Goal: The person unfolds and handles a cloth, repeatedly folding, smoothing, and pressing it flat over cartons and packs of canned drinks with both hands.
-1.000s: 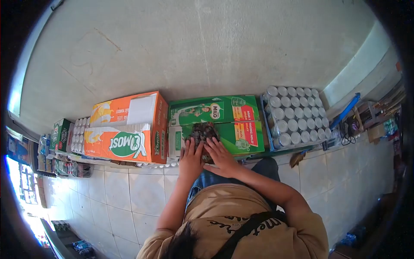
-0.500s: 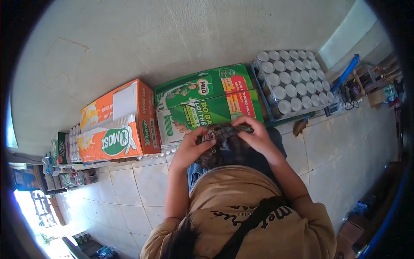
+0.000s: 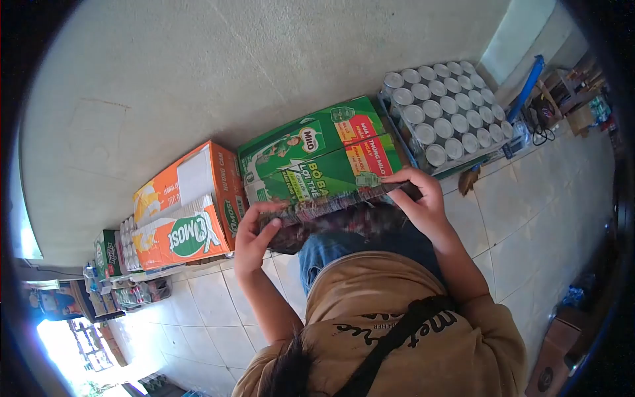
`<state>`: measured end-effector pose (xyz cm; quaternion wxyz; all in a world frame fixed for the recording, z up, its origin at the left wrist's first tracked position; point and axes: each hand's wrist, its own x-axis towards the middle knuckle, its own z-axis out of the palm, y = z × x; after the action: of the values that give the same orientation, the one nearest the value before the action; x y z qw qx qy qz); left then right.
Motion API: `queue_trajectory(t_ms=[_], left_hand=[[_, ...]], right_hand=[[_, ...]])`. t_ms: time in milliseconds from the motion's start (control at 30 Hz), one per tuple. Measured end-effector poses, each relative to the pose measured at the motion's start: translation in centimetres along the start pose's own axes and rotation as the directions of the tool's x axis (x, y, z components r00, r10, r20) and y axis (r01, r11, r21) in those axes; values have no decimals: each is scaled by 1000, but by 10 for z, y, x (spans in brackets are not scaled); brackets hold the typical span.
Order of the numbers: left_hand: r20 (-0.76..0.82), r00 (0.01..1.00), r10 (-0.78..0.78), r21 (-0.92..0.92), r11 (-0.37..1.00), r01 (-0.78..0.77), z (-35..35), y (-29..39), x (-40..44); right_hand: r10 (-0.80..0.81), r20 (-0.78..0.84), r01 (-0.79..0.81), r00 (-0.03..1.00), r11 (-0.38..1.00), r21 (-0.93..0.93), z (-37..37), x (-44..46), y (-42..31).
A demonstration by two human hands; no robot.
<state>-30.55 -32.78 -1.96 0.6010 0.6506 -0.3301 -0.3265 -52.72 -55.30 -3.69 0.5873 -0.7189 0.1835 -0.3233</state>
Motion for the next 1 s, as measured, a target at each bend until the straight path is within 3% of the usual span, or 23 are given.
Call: queue_trajectory(t_ms=[33,167,267,333,400,433,500,600,700,767,867,1000], left_hand=[[-43,993,-108,-20,994,107,-8,-6,-1],[-53,997,-48,109,993,54,-7,-10,0],[-104,987,-119,112,985,131,-9,-11,1],[53,982,183,40,982,-185,-9,-2,2],[54,972,230,-165,962,-218,-15,-10,-1],[59,955,291,-265,927,-266,-17,-16,0],[44,947,319,-254,920,-298,-20,-22,0],[47,961,274,-310,918,-246,-22,-25,1],[23,968,250,-302,925,-231,-17,-22,3],[-7,984,176,-148,973,-175,-15,-19,0],[188,966,-175,85,983,162,-20,1,-5],[240,918,-317,59,948,312,-13,6,-1]], right_hand=[[-5,-10,5,1000,1000,-3,-3,-1,-3],[-34,25,35,999,998,-48,-6,-4,-11],[-57,30,59,998,996,-74,-3,-4,-10],[-8,43,12,999,995,-97,-4,-5,-5],[38,55,-31,998,992,-123,-5,-3,-4],[-17,94,30,995,990,-136,-5,-3,-4],[-67,135,87,989,986,-146,-4,-2,-3],[-87,210,155,974,930,-333,-2,-1,-3],[-91,230,167,969,927,-336,-1,1,1],[-91,227,161,970,936,-314,0,1,4],[-67,244,142,968,943,-301,0,-2,8],[-29,287,115,957,951,-286,-2,-2,8]])
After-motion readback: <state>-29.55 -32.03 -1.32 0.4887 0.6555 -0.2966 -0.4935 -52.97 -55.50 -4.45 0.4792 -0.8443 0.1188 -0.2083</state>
